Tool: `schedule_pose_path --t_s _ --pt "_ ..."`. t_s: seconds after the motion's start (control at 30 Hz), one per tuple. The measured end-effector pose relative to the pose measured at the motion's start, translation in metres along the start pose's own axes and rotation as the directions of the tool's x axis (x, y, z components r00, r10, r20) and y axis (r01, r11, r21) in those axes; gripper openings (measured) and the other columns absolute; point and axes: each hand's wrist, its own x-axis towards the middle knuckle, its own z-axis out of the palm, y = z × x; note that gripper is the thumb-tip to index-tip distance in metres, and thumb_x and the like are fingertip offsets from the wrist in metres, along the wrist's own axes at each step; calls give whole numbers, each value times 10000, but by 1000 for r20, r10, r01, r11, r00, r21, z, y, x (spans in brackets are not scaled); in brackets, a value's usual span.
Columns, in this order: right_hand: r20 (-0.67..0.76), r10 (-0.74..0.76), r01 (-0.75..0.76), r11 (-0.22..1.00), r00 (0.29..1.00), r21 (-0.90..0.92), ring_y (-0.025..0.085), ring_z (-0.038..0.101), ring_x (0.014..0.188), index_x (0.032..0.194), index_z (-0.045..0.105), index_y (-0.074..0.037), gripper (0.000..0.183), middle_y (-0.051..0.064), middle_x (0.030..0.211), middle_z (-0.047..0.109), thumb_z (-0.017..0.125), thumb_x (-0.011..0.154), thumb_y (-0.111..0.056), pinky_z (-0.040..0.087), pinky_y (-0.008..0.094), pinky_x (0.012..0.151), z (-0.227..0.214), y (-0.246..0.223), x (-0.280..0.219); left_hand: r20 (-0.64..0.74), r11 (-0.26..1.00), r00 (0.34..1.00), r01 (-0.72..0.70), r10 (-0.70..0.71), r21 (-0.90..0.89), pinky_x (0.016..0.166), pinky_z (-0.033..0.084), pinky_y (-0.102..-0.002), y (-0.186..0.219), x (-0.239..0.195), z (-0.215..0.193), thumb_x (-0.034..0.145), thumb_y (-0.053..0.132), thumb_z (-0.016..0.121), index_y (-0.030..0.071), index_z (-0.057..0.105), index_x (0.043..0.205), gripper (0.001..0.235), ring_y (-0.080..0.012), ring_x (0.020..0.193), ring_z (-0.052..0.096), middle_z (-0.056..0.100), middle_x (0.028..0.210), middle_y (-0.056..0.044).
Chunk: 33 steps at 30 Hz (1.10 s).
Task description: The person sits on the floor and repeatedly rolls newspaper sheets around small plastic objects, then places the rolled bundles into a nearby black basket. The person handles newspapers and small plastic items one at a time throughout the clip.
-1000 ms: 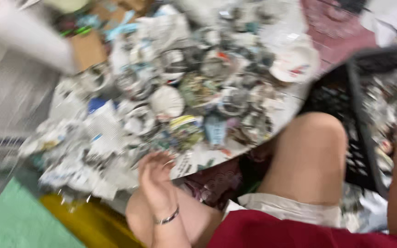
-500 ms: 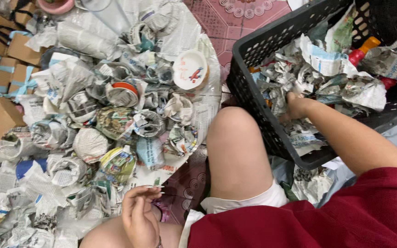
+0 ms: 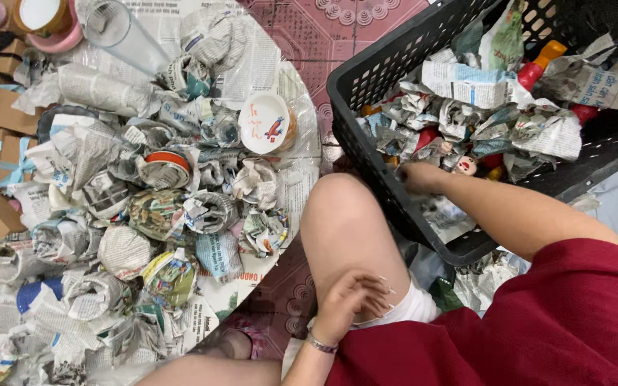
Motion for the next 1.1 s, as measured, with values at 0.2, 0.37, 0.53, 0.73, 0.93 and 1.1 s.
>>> schedule_pose_path --t_s 0.2,0.37,0.53,0.73,0.93,1.1 --pt "252 -27 44 997 967 -64 303 728 889 1011 777 -93 346 133 935 778 726 839 -390 543 431 811 -89 -60 -38 -215 979 956 185 -198 -81 716 634 -335 12 12 5 1043 231 444 31 568 1302 350 -264 969 778 739 1195 -216" --pt "331 -4 51 990 944 -135 226 711 987 1136 751 -213 359 38 1081 773 750 839 -414 536 396 874 -160 -100 -83 -287 953 939 248 -192 174 726 610 -286 18 14 22 1034 191 497 78 528 1326 314 -229 1025 776 753 1257 -173" --pt "-336 429 -488 866 838 -112 327 717 1095 1336 638 -118 621 156 1209 737 808 864 -483 567 491 931 -225 -37 -133 -298 957 923 278 -242 82 684 631 -307 15 19 19 1018 180 461 70 543 1305 318 -244 1003 790 750 1246 -177" --pt "-413 621 -745 580 666 -328 370 657 1124 1320 644 -176 673 193 1312 625 849 723 -408 477 535 929 -200 66 -143 -294 959 927 267 -231 89 651 649 -333 19 21 19 1010 175 463 62 543 1290 313 -264 970 786 752 1218 -203" --pt "-244 589 -608 794 770 -4 359 758 1077 1169 788 -103 416 186 1186 780 648 989 -451 608 502 900 -194 63 -117 -274 959 937 258 -219 114 657 637 -305 24 20 19 1033 179 455 39 568 1290 313 -258 949 783 746 1220 -213" --pt "-216 84 -31 971 973 239 382 444 1320 1573 505 -175 687 158 1492 530 530 1030 -596 373 552 992 -200 26 -96 -300 957 933 252 -200 145 646 631 -285 28 21 24 1033 184 448 40 570 1294 322 -243 945 794 757 1222 -207"
